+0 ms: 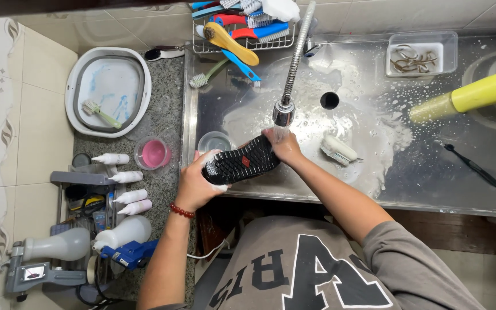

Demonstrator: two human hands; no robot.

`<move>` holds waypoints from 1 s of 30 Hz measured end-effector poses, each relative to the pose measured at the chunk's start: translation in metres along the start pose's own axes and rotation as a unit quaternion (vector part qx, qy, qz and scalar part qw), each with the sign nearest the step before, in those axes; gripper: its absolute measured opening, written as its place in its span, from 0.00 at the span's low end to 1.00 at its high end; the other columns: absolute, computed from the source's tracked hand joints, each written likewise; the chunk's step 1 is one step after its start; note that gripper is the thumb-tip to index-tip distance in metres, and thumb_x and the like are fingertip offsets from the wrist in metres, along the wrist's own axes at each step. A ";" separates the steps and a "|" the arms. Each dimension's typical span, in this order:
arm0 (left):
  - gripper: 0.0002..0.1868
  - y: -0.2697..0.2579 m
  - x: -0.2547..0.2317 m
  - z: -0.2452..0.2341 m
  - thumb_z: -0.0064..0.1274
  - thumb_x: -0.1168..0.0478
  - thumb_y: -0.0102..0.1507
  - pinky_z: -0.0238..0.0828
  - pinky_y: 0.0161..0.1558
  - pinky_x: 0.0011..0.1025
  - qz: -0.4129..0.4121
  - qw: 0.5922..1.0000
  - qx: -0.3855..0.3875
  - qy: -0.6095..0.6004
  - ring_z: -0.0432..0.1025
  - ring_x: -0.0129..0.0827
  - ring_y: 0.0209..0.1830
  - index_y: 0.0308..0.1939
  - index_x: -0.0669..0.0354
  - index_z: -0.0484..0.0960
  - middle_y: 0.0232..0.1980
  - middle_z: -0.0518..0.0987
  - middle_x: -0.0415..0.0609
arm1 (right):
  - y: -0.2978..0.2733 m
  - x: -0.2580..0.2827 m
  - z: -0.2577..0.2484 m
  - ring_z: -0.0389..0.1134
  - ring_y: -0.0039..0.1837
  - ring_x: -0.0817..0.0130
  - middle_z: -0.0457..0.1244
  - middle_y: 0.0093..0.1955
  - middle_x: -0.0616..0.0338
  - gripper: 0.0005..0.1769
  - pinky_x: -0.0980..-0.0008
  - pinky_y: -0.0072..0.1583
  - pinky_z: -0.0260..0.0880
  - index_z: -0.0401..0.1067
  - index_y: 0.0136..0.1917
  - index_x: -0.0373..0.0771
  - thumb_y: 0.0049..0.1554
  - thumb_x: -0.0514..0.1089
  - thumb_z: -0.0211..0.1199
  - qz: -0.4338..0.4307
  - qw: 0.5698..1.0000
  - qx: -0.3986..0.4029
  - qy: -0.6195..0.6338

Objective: The person scrubs the sole of a brown leather shoe with a brush and soapy water in a sink, rinses it under running water, and then dries the shoe with a purple cloth. The person also briefly handles a shoe insert and a toothbrush.

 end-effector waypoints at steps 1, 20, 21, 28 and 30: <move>0.40 -0.002 0.000 -0.001 0.74 0.61 0.42 0.69 0.64 0.35 -0.001 1.000 0.002 0.000 0.83 0.36 0.47 0.58 0.56 0.80 0.46 0.86 0.50 | -0.001 -0.007 -0.001 0.68 0.44 0.65 0.70 0.40 0.52 0.23 0.64 0.49 0.68 0.79 0.48 0.33 0.65 0.57 0.61 0.003 1.000 0.000 0.001; 0.35 0.010 -0.053 0.034 0.75 0.59 0.43 0.52 0.78 0.48 0.042 0.998 -0.053 0.009 0.83 0.40 0.33 0.54 0.58 0.82 0.34 0.87 0.48 | -0.011 -0.016 0.011 0.54 0.75 0.55 0.55 0.74 0.39 0.33 0.61 0.72 0.51 0.62 0.76 0.34 0.67 0.58 0.50 -0.117 0.982 0.140 0.046; 0.35 0.011 -0.055 0.035 0.75 0.59 0.43 0.51 0.79 0.47 0.026 0.999 -0.043 0.006 0.82 0.39 0.30 0.54 0.58 0.82 0.32 0.87 0.48 | 0.001 -0.044 0.012 0.60 0.71 0.58 0.61 0.70 0.42 0.32 0.62 0.70 0.56 0.65 0.73 0.34 0.66 0.58 0.50 -0.049 0.987 0.140 0.057; 0.35 0.011 -0.028 0.037 0.75 0.62 0.45 0.48 0.78 0.45 0.056 0.995 -0.054 -0.056 0.84 0.33 0.42 0.55 0.62 0.81 0.41 0.88 0.46 | 0.009 -0.089 -0.017 0.70 0.54 0.69 0.71 0.54 0.53 0.24 0.69 0.59 0.68 0.74 0.62 0.28 0.63 0.50 0.56 0.124 0.937 0.113 0.306; 0.35 0.013 0.001 0.049 0.75 0.62 0.45 0.62 0.67 0.38 -0.042 0.994 -0.023 -0.096 0.82 0.27 0.45 0.55 0.62 0.81 0.45 0.87 0.44 | 0.008 -0.087 -0.046 0.70 0.52 0.69 0.71 0.52 0.53 0.21 0.71 0.57 0.68 0.76 0.59 0.28 0.59 0.46 0.61 0.117 0.956 0.057 0.265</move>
Point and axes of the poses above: each hand's wrist, its own y-axis towards the middle knuckle, its own z-axis out of the palm, x = y × z, the point moved 7 cm from there along y, towards the middle knuckle
